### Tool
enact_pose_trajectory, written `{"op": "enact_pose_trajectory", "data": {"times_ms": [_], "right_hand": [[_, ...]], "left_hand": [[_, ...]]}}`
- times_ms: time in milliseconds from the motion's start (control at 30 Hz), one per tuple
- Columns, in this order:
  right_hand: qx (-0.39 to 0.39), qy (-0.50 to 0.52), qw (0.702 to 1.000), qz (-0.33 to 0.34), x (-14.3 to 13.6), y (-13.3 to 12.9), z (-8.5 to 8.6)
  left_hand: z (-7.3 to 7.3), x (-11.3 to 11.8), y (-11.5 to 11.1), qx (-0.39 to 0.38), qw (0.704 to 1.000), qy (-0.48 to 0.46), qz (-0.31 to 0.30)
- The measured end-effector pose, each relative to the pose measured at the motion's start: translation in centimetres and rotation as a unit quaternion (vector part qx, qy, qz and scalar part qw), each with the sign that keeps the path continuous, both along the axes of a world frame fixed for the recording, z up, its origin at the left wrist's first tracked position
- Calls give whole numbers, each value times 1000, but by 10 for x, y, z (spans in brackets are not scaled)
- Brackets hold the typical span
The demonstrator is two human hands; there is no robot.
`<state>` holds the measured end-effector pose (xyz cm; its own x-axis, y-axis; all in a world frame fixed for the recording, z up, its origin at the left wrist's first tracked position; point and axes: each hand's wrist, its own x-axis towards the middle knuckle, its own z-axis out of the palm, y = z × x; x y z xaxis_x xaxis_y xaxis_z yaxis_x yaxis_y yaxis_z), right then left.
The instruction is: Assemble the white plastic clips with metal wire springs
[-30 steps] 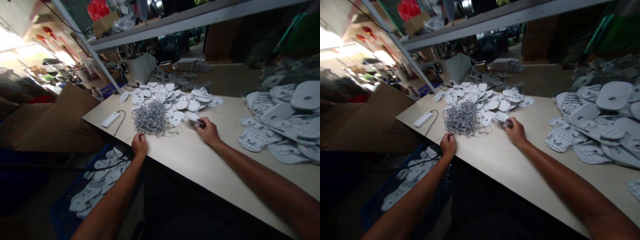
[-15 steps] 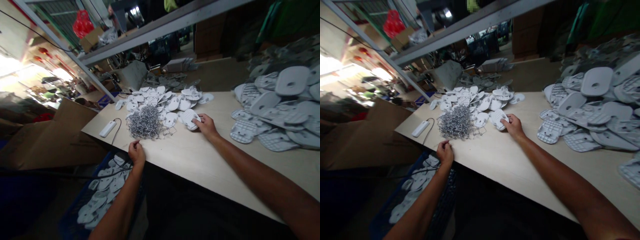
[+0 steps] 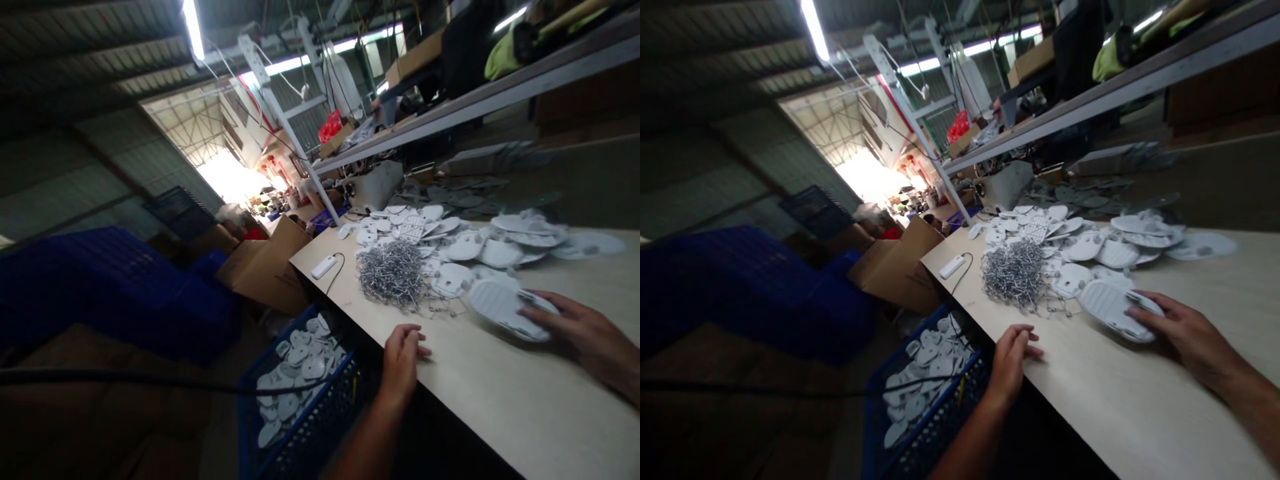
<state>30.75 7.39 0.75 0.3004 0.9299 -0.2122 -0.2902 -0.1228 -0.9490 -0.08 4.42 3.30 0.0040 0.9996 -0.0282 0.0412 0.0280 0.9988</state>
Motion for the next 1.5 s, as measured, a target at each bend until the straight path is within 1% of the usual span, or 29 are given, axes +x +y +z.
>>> {"op": "enact_pose_trajectory", "data": {"times_ms": [100, 200, 300, 333, 433, 500, 600, 633, 667, 733, 833, 900, 967, 1000, 1067, 1167, 1267, 1300, 1367, 1433, 1500], "right_hand": [[-22, 29, 997, 65, -6, -8, 7], [-17, 48, 988, 145, -12, -18, 15], [9, 45, 968, 245, -17, -29, 28], [15, 41, 956, 290, -19, -32, 32], [23, 30, 916, 400, -28, -38, 42], [20, 2, 886, 464, -36, -40, 48], [9, -42, 841, 540, -51, -45, 55], [6, -52, 831, 554, -57, -47, 56], [5, -61, 826, 560, -61, -50, 57], [11, -87, 831, 550, -68, -56, 57], [43, -150, 855, 494, -70, -68, 58], [73, -223, 870, 434, -64, -77, 60], [101, -333, 873, 341, -50, -89, 64], [107, -395, 867, 286, -40, -97, 66], [96, -507, 837, 181, -11, -113, 68], [40, -624, 778, 64, 46, -137, 64], [-39, -702, 710, -49, 96, -155, 51], [-57, -719, 689, -70, 107, -159, 45], [-65, -744, 661, -72, 115, -165, 33], [-47, -752, 656, -39, 108, -167, 23], [-28, -744, 667, -2, 93, -166, 15]], "left_hand": [[7, 3, -10, -52, 995, -58, -57], [8, 1, -15, -121, 979, -127, -100], [2, 0, -22, -202, 950, -195, -135], [-3, 1, -25, -230, 936, -214, -157], [-16, 8, -38, -293, 890, -259, -233], [-21, 15, -48, -319, 846, -309, -294], [-17, 23, -60, -359, 763, -389, -371], [-15, 25, -63, -370, 741, -407, -385], [-13, 25, -66, -378, 726, -419, -393], [-13, 24, -68, -386, 710, -431, -401], [-17, 18, -70, -390, 690, -445, -417], [-20, 12, -70, -386, 686, -458, -414], [-22, 5, -68, -380, 692, -462, -403], [-22, 1, -67, -375, 697, -463, -399], [-21, -6, -64, -361, 709, -461, -393], [-20, -17, -59, -348, 724, -457, -383], [-21, -23, -51, -346, 738, -451, -365], [-22, -23, -48, -344, 742, -450, -360], [-22, -20, -43, -341, 745, -449, -356], [-22, -16, -39, -339, 747, -449, -356], [-21, -12, -38, -336, 750, -446, -355]]}}
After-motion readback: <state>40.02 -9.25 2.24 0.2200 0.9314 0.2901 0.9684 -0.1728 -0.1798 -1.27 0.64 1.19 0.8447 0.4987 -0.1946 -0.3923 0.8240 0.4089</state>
